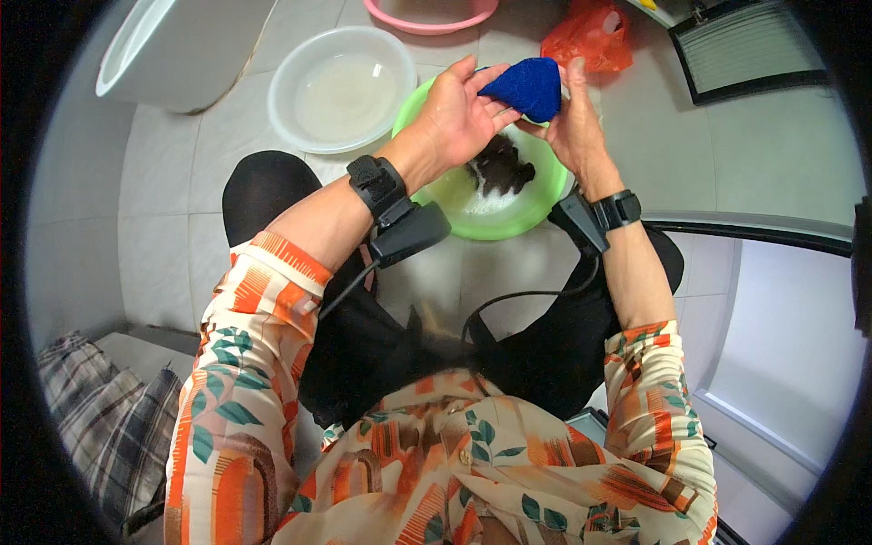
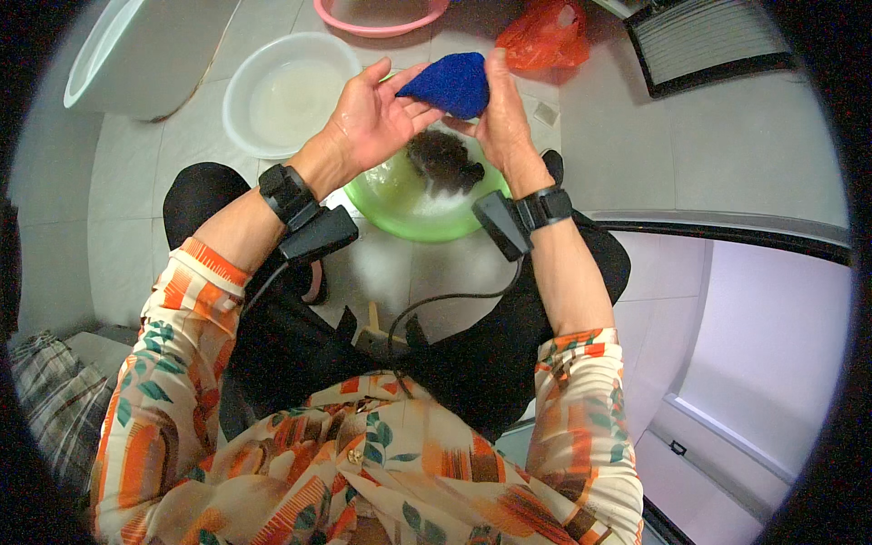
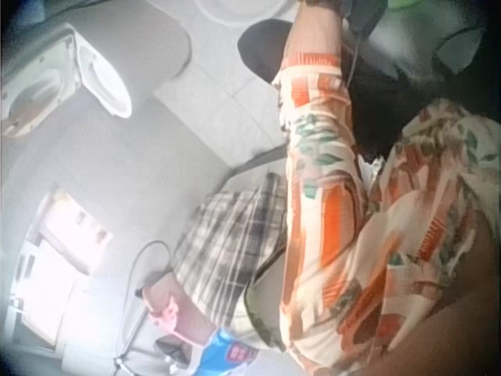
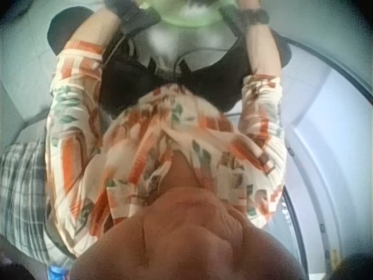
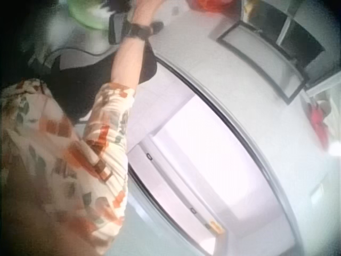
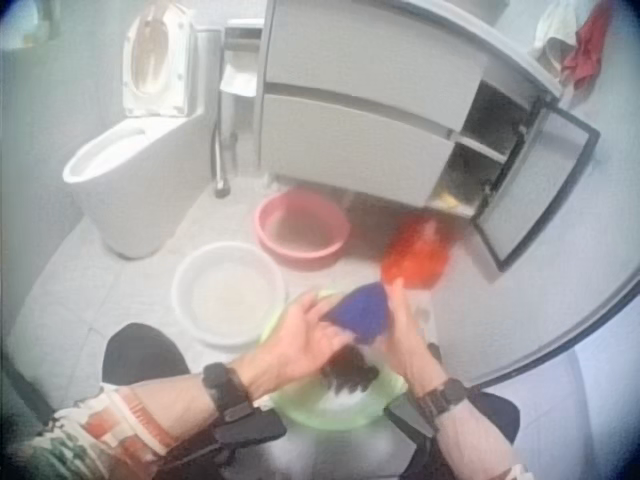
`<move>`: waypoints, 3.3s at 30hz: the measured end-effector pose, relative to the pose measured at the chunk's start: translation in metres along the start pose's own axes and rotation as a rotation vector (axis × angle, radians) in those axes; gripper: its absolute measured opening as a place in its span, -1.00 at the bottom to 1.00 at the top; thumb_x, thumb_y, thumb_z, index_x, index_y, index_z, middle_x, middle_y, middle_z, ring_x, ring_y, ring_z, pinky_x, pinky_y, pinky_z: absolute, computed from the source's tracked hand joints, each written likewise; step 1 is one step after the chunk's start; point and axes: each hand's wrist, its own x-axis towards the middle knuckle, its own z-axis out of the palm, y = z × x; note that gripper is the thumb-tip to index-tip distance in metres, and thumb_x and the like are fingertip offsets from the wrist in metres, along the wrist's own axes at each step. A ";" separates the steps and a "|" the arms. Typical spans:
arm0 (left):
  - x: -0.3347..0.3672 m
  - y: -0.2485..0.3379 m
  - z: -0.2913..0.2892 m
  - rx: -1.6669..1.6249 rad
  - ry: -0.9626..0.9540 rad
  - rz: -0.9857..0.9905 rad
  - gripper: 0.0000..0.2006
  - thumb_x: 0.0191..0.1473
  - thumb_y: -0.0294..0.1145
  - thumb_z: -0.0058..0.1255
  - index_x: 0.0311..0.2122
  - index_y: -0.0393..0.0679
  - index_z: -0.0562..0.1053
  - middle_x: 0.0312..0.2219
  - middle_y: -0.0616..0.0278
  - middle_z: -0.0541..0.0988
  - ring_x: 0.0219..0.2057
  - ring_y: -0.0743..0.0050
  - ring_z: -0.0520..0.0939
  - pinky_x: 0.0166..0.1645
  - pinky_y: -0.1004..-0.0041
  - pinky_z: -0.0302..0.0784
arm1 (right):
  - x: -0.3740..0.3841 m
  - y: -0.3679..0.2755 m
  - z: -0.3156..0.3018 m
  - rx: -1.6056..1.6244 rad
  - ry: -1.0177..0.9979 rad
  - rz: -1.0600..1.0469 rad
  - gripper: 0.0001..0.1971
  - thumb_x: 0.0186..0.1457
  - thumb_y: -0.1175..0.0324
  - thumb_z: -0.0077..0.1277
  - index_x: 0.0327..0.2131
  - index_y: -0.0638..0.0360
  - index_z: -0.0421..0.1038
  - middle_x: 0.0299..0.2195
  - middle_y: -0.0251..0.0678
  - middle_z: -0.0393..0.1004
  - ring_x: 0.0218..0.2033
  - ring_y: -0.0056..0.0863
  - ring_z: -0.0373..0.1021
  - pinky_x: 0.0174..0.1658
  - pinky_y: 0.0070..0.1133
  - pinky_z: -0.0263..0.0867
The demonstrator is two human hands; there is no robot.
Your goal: The person washes a blue cloth and a black garment in a green basin of soapy water by hand, scrubbing them and wringing the blue cloth out.
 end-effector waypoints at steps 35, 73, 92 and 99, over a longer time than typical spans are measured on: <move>0.003 0.030 0.002 0.108 0.107 0.011 -0.58 0.04 -0.04 -0.11 -0.12 -0.16 0.35 -0.35 0.13 0.48 -0.29 0.25 0.50 -0.11 0.26 0.46 | -0.038 0.018 0.097 -0.783 0.055 -0.794 -0.81 0.13 0.27 -0.06 -0.31 0.18 0.26 -0.54 -0.40 0.33 -0.50 -0.66 0.22 -0.40 -0.66 0.23; 0.017 0.003 0.016 0.337 0.248 0.243 -0.53 0.18 0.00 -0.53 -0.22 -0.11 0.40 -0.33 0.22 0.51 -0.28 0.39 0.48 -0.09 0.34 0.37 | 0.029 0.003 0.059 -0.901 0.465 -0.600 -0.61 0.14 0.09 -0.26 -0.38 0.32 0.27 -0.45 0.19 0.39 -0.34 0.16 0.32 -0.34 -0.18 0.22; 0.024 0.000 0.014 0.260 0.278 0.176 -0.57 0.18 -0.04 -0.53 -0.28 -0.11 0.38 -0.42 0.21 0.48 -0.37 0.35 0.48 -0.18 0.30 0.43 | -0.009 0.020 0.065 -1.039 0.251 -0.904 -0.75 0.14 0.23 -0.25 -0.34 0.26 0.22 -0.46 0.11 0.36 -0.42 0.13 0.31 -0.40 -0.21 0.23; 0.018 0.002 0.027 0.367 0.260 0.177 -0.51 0.18 0.03 -0.54 -0.19 -0.11 0.38 -0.37 0.22 0.48 -0.34 0.37 0.47 -0.17 0.31 0.41 | 0.014 0.007 0.047 -1.029 0.427 -0.712 -0.68 0.16 0.15 -0.27 -0.33 0.27 0.23 -0.45 0.12 0.38 -0.39 0.15 0.31 -0.34 -0.17 0.22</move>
